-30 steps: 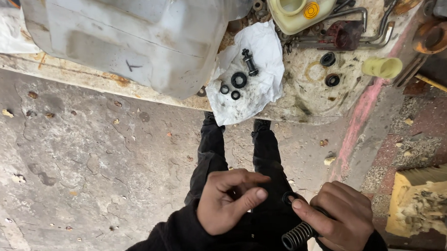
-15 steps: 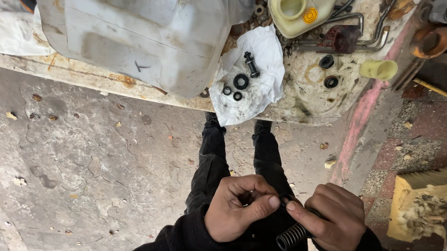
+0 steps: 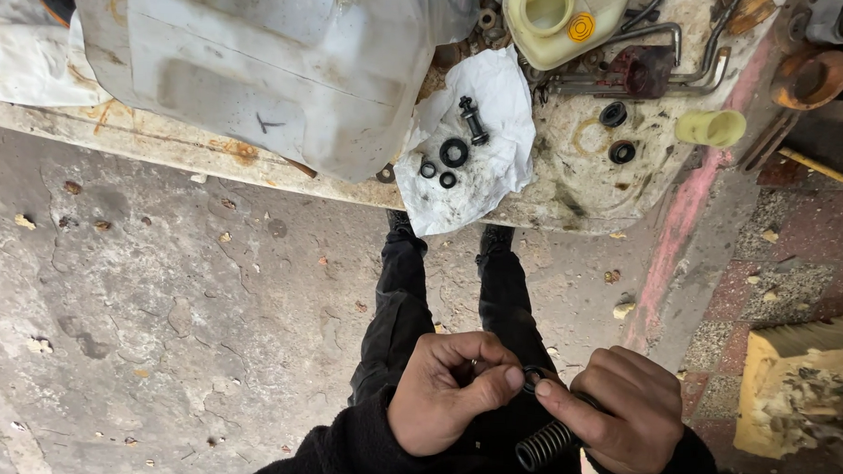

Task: The person measures a metal spring with a digital caliper, then assembles it with a cylindrical housing and several small black washers. They use a screwdriver to press the components together and continue adding parts to the assembly.

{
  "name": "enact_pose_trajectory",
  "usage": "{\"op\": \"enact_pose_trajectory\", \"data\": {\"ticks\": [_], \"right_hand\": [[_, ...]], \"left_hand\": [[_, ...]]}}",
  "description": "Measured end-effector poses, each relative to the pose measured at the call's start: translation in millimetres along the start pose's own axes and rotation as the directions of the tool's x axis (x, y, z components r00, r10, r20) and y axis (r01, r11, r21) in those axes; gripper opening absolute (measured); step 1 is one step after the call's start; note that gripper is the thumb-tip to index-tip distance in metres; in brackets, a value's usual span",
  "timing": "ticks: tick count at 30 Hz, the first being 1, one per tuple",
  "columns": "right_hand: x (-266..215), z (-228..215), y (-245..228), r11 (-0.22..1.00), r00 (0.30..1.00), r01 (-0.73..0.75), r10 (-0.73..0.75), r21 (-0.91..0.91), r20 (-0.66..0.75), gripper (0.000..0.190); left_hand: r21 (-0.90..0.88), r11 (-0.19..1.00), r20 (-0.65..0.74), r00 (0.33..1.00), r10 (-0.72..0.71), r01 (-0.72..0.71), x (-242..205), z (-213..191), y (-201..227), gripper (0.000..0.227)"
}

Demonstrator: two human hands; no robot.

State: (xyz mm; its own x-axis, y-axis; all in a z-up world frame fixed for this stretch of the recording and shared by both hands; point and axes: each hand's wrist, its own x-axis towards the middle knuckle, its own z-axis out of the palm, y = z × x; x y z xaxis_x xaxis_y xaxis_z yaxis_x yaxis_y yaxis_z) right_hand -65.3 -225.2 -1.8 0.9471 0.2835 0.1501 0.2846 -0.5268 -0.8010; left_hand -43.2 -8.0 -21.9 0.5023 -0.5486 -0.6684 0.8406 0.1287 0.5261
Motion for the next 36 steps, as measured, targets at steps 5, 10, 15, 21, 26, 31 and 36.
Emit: {"op": "enact_pose_trajectory", "data": {"ticks": [5, 10, 15, 21, 26, 31, 36], "right_hand": [[-3.5, 4.2, 2.1, 1.000, 1.000, -0.002, 0.002, 0.002, -0.019, 0.041], [-5.8, 4.2, 2.9, 1.000, 0.999, -0.007, 0.007, -0.004, -0.033, 0.040], [-7.8, 2.5, 1.4, 1.000, 1.000, -0.017, 0.016, -0.012, -0.026, 0.040], [-10.6, 2.1, -1.2, 0.998, 0.998, -0.054, 0.054, -0.018, -0.030, 0.041], [-12.4, 3.0, 0.7, 0.998, 0.998, -0.051, 0.050, -0.025, -0.037, 0.041], [-13.5, 5.3, 2.6, 0.998, 0.998, -0.052, 0.050, -0.029, -0.044, 0.041], [-11.9, 5.7, 5.1, 0.999, 0.998, -0.040, 0.039, -0.027, -0.044, 0.041]], "left_hand": [[-0.016, 1.000, -0.004, 1.000, -0.009, 0.009, 1.1, -0.6, -4.1, 0.011], [-0.006, 1.000, -0.009, 1.000, -0.002, 0.002, 2.2, 0.1, -7.2, 0.012], [-0.017, 1.000, -0.008, 1.000, -0.011, 0.011, 2.5, 2.0, -7.5, 0.013], [-0.045, 0.999, -0.011, 1.000, -0.018, 0.018, 2.5, 4.0, -10.2, 0.012], [-0.072, 0.997, -0.015, 1.000, -0.023, 0.022, 3.6, 4.5, -12.2, 0.012], [-0.058, 0.998, -0.020, 1.000, -0.009, 0.008, 5.0, 2.8, -16.4, 0.012], [-0.041, 0.999, -0.015, 1.000, -0.003, 0.003, 6.0, 1.4, -17.5, 0.011]]}}
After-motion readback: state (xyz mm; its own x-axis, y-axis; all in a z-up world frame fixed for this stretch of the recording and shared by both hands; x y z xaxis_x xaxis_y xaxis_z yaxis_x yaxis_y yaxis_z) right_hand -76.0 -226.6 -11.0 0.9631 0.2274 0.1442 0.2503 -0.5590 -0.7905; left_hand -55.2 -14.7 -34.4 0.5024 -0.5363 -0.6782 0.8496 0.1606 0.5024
